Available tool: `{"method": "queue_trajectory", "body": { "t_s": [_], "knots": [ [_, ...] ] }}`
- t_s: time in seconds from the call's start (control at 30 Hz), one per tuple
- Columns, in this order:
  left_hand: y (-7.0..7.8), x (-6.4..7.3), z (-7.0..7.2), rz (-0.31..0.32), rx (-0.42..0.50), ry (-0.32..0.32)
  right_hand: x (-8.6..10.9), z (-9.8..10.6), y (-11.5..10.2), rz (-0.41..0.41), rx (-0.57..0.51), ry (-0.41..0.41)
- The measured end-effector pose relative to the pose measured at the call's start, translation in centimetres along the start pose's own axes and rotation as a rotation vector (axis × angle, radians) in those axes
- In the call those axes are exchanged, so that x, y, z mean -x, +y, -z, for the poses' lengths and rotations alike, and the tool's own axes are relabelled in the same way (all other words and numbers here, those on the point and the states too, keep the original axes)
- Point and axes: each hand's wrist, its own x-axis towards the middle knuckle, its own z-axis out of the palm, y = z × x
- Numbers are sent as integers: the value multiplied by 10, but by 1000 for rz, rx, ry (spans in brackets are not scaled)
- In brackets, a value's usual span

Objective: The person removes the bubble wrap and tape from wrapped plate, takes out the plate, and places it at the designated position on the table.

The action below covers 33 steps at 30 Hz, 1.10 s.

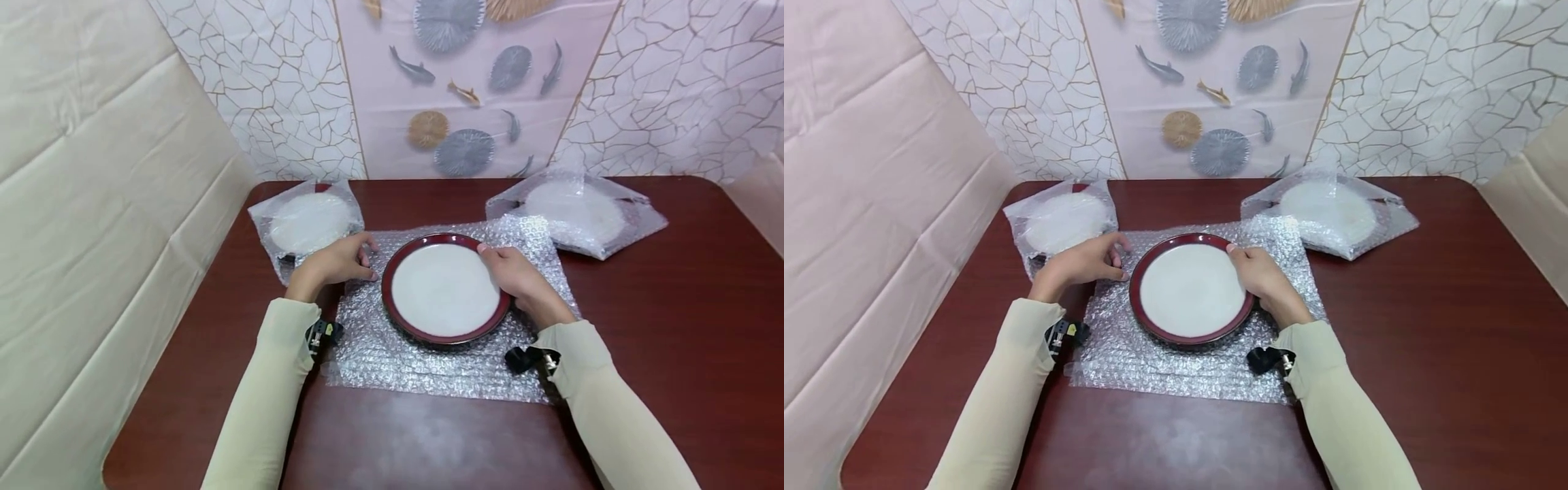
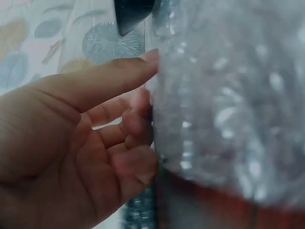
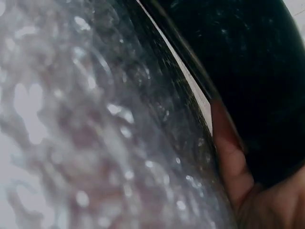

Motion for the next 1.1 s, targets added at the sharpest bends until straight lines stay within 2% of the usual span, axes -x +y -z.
{"method": "queue_trajectory", "body": {
  "t_s": [0.1, 0.23, 0.33, 0.5, 0.6, 0.8, 1.03, 1.1],
  "knots": [
    [-7, 0, 1, -19, 92, -14, 0, 3, -4, -33, -26, -29],
    [-8, -2, -2, -40, 130, -16, 3, 10, -5, -58, -108, -39],
    [-7, -1, -2, -47, 124, -27, 4, 15, -7, -42, -142, -17],
    [-6, -1, -2, -70, 105, -73, 5, 20, -17, -3, -86, 47],
    [-10, 3, 0, -63, 100, -88, -2, 14, -26, 13, -83, 49],
    [-9, 10, 3, -39, 79, -86, -21, 3, -37, -1, -194, 81],
    [-1, 8, -1, 2, 43, -106, -38, 3, -45, -16, -222, 160],
    [2, 5, -4, 2, 26, -111, -41, 4, -45, -30, -258, 176]
  ]
}}
